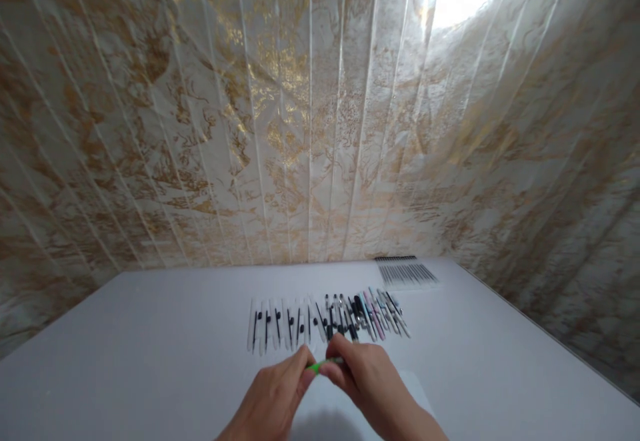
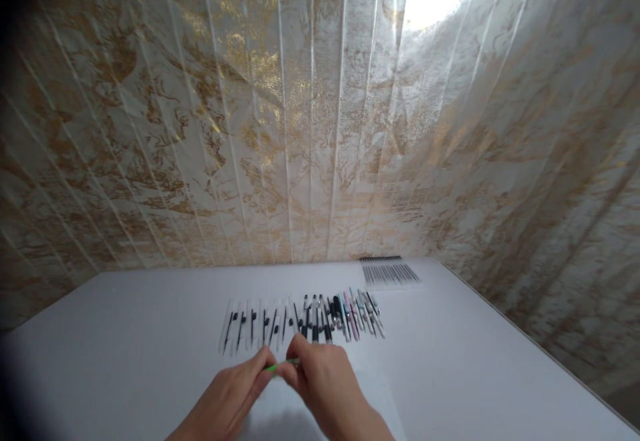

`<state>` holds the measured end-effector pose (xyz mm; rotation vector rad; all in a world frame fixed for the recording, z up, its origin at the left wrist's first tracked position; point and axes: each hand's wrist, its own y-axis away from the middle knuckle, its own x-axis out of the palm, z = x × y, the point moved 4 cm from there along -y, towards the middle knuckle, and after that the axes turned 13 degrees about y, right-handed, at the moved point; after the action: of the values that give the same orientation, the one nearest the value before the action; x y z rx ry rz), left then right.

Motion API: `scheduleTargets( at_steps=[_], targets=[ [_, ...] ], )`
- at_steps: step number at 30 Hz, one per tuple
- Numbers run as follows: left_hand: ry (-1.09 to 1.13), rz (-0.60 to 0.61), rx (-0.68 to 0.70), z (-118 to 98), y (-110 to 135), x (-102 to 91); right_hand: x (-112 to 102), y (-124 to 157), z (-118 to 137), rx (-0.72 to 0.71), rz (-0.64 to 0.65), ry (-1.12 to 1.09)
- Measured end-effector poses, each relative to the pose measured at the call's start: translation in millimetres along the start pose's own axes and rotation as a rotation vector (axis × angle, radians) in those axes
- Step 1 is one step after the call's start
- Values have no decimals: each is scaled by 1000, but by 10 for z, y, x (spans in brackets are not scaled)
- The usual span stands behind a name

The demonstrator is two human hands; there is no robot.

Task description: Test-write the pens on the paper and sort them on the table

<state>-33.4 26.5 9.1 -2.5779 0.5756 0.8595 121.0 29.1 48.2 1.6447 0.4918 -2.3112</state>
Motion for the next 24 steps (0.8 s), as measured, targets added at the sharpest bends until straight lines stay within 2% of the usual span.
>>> scheduleTargets(
  at_steps=[3,9,14,19,24],
  targets=[
    [85,-17,49,-54,3,-34,44,2,-4,44,5,138],
    [36,-41,3,-84,10,-85,2,15,19,-24,-80,-96],
    [47,-13,30,-105,10,-95,0,12,-5,59,-48,51],
    [-16,-18,-96,-6,26,-40,-55,23,49,-108,-140,-63],
    [-10,-99,-68,12,45,11,-16,0,-3,48,-63,133]
  ],
)
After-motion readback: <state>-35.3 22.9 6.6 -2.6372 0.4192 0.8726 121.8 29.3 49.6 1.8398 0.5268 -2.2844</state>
